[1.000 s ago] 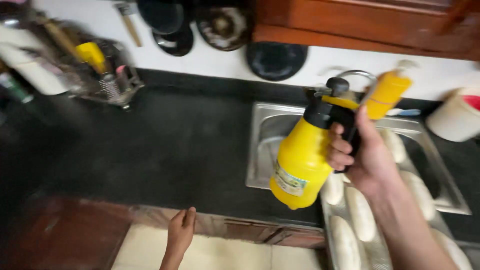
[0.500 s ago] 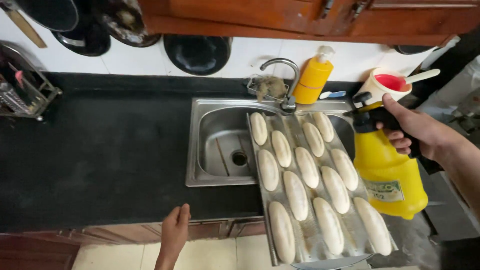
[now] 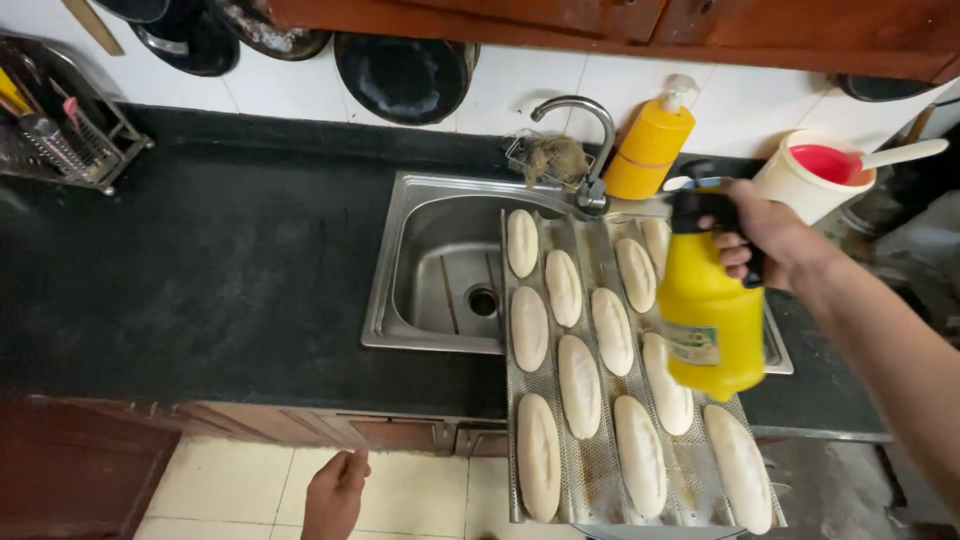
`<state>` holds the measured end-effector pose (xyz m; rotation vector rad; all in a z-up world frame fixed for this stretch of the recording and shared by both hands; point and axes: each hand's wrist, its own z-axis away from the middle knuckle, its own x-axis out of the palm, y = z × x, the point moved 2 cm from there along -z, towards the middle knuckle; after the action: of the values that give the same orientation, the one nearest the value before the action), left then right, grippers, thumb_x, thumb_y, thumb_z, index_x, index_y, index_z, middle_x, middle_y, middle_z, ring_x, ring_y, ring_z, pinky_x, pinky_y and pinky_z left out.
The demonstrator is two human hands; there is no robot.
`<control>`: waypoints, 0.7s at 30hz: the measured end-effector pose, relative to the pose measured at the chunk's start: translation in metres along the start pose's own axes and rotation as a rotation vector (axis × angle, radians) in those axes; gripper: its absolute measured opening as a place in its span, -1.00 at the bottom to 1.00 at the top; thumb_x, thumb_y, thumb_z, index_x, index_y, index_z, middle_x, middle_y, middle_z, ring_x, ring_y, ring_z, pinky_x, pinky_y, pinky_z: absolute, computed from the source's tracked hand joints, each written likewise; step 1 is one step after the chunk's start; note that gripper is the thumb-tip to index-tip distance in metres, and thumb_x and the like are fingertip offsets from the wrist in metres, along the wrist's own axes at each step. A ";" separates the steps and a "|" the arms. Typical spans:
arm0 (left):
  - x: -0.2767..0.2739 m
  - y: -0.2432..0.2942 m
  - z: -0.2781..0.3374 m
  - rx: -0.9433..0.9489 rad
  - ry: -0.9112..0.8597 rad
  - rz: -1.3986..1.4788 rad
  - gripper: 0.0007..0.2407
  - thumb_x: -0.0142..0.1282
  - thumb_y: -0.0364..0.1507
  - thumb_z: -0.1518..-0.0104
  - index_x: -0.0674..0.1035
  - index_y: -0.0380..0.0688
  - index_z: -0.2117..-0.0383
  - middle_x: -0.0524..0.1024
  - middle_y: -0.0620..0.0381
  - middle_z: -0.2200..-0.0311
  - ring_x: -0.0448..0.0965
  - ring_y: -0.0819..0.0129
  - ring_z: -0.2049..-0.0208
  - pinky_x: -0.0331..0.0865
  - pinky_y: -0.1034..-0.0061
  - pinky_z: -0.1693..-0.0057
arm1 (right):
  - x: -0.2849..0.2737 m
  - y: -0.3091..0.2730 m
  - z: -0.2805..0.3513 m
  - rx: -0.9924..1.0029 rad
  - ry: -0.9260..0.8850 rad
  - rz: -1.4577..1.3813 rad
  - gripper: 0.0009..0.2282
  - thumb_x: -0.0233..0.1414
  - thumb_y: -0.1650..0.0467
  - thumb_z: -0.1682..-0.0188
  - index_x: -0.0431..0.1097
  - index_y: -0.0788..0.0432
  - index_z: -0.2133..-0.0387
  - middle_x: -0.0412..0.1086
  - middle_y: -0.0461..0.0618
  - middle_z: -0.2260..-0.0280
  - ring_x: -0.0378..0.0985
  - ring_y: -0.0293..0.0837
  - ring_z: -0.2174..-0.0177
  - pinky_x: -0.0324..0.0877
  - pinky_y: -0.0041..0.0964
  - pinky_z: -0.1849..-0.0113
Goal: Sprays water on bread dough trays, moves a bowl of liquid on a stove, and adjusts commercial oven settings.
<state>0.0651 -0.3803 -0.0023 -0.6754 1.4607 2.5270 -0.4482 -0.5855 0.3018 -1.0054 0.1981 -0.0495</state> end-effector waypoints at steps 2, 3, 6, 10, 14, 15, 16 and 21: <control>0.001 0.006 0.005 -0.001 -0.017 0.039 -0.70 0.00 -0.31 -0.21 0.57 -0.35 0.53 0.50 0.03 0.61 0.42 0.33 0.52 0.34 0.50 0.26 | 0.021 -0.002 0.009 -0.003 -0.078 0.003 -0.61 -0.28 0.06 -0.16 0.18 0.07 0.46 -0.07 -0.26 0.75 -0.08 -0.31 0.78 -0.12 -0.38 0.70; 0.003 0.008 0.008 0.000 -0.041 0.080 -0.67 -0.01 -0.30 -0.22 0.56 -0.35 0.57 0.40 0.04 0.68 0.34 0.35 0.57 0.29 0.48 0.32 | 0.031 -0.003 0.014 -0.005 -0.150 0.006 -0.61 -0.26 0.06 -0.14 0.21 0.07 0.49 -0.09 -0.28 0.77 -0.06 -0.33 0.79 -0.11 -0.39 0.70; 0.017 -0.007 -0.001 0.055 -0.026 0.119 -0.69 0.00 -0.30 -0.19 0.53 -0.36 0.58 0.54 0.02 0.60 0.47 0.32 0.48 0.40 0.50 0.18 | 0.040 0.008 0.022 -0.004 -0.208 -0.003 -0.57 -0.31 0.07 -0.17 0.21 0.13 0.46 -0.09 -0.30 0.77 -0.09 -0.35 0.81 -0.11 -0.41 0.76; 0.021 0.005 0.002 0.016 -0.081 0.132 -0.71 0.02 -0.31 -0.18 0.60 -0.36 0.49 0.59 0.05 0.53 0.49 0.36 0.45 0.40 0.52 0.21 | 0.022 0.023 0.051 0.073 -0.131 -0.050 -0.59 -0.22 0.07 -0.11 0.21 0.18 0.41 -0.13 -0.24 0.74 -0.14 -0.31 0.77 -0.19 -0.37 0.71; 0.016 0.010 0.001 -0.015 -0.147 0.084 -0.74 0.00 -0.32 -0.18 0.63 -0.30 0.27 0.62 0.04 0.43 0.55 0.34 0.36 0.44 0.52 0.10 | -0.043 0.056 0.066 0.132 -0.007 -0.061 -0.55 -0.25 0.03 -0.16 0.23 0.17 0.39 -0.10 -0.23 0.73 -0.13 -0.30 0.77 -0.18 -0.32 0.70; 0.012 0.011 -0.001 -0.026 -0.164 0.050 -0.73 -0.03 -0.33 -0.18 0.63 -0.27 0.22 0.62 0.05 0.40 0.56 0.34 0.34 0.43 0.52 0.09 | -0.060 0.063 0.069 0.109 0.027 -0.056 -0.54 -0.28 0.04 -0.20 0.22 0.19 0.37 -0.06 -0.21 0.72 -0.10 -0.29 0.76 -0.14 -0.31 0.69; 0.011 0.005 -0.004 -0.019 -0.174 0.043 -0.73 -0.03 -0.33 -0.18 0.63 -0.27 0.22 0.62 0.05 0.40 0.56 0.34 0.34 0.43 0.52 0.09 | -0.070 0.069 0.072 0.110 0.038 -0.065 -0.54 -0.28 0.04 -0.20 0.22 0.19 0.37 -0.06 -0.21 0.72 -0.10 -0.29 0.76 -0.14 -0.31 0.69; 0.008 -0.007 -0.009 0.060 -0.204 -0.050 -0.67 0.00 -0.21 -0.18 0.60 -0.29 0.47 0.61 0.10 0.52 0.53 0.39 0.45 0.42 0.55 0.20 | -0.086 0.083 0.093 0.089 0.255 0.021 -0.56 -0.21 0.04 -0.15 0.18 0.20 0.40 -0.03 -0.13 0.67 -0.08 -0.24 0.73 -0.15 -0.28 0.67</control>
<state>0.0632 -0.3847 -0.0151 -0.4240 1.4236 2.4224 -0.5190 -0.4521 0.2927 -0.9062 0.4353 -0.1666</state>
